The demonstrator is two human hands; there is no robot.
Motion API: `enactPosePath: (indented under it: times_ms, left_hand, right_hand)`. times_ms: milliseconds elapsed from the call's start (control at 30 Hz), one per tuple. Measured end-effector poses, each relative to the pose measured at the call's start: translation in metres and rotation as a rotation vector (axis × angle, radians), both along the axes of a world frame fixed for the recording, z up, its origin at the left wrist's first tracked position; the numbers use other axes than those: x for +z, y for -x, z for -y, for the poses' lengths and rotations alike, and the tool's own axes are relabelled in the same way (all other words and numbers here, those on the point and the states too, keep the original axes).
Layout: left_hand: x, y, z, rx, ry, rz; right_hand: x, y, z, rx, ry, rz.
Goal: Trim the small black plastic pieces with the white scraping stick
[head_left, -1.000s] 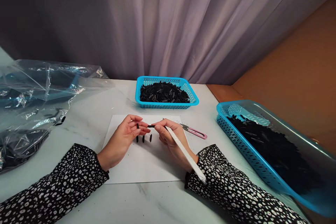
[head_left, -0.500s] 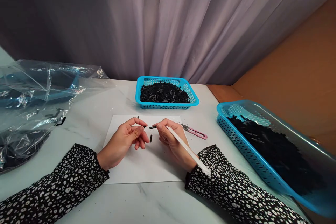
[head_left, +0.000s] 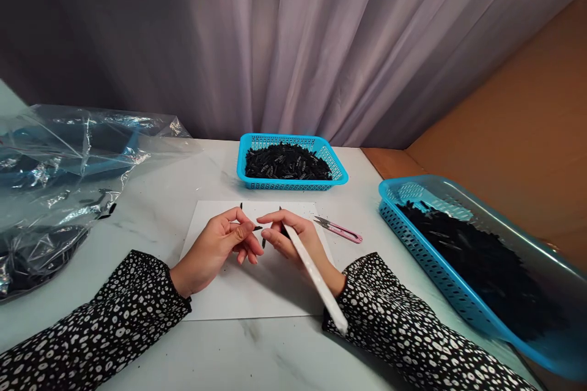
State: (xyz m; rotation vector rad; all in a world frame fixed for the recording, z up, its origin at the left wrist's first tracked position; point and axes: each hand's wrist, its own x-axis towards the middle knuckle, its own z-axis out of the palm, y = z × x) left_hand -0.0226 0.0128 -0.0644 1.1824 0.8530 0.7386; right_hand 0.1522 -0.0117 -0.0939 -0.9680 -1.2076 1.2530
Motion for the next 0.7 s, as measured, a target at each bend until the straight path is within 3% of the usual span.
enactPosePath:
  times_ms: [100, 167, 300, 400, 533, 700]
  left_hand:
    - [-0.002, 0.001, -0.001, -0.004, -0.032, -0.020]
    - [-0.005, 0.002, -0.003, 0.032, -0.141, -0.088]
    - [-0.014, 0.003, -0.007, 0.062, -0.621, -0.407]
    - [-0.025, 0.002, -0.007, -0.113, -0.835, -0.549]
    - [-0.039, 0.004, -0.007, -0.256, -0.886, -0.593]
    - [-0.037, 0.008, -0.008, -0.180, -0.745, -0.427]
  right_hand:
    - [-0.004, -0.001, -0.002, -0.034, -0.081, 0.117]
    - [-0.006, -0.001, -0.003, -0.082, -0.108, 0.122]
    - [-0.007, -0.001, -0.004, -0.148, -0.156, 0.103]
    - [-0.009, -0.001, -0.005, -0.148, -0.162, 0.074]
    - [-0.011, -0.001, -0.005, -0.143, -0.121, 0.062]
    - [-0.012, -0.001, -0.004, -0.134, -0.113, 0.068]
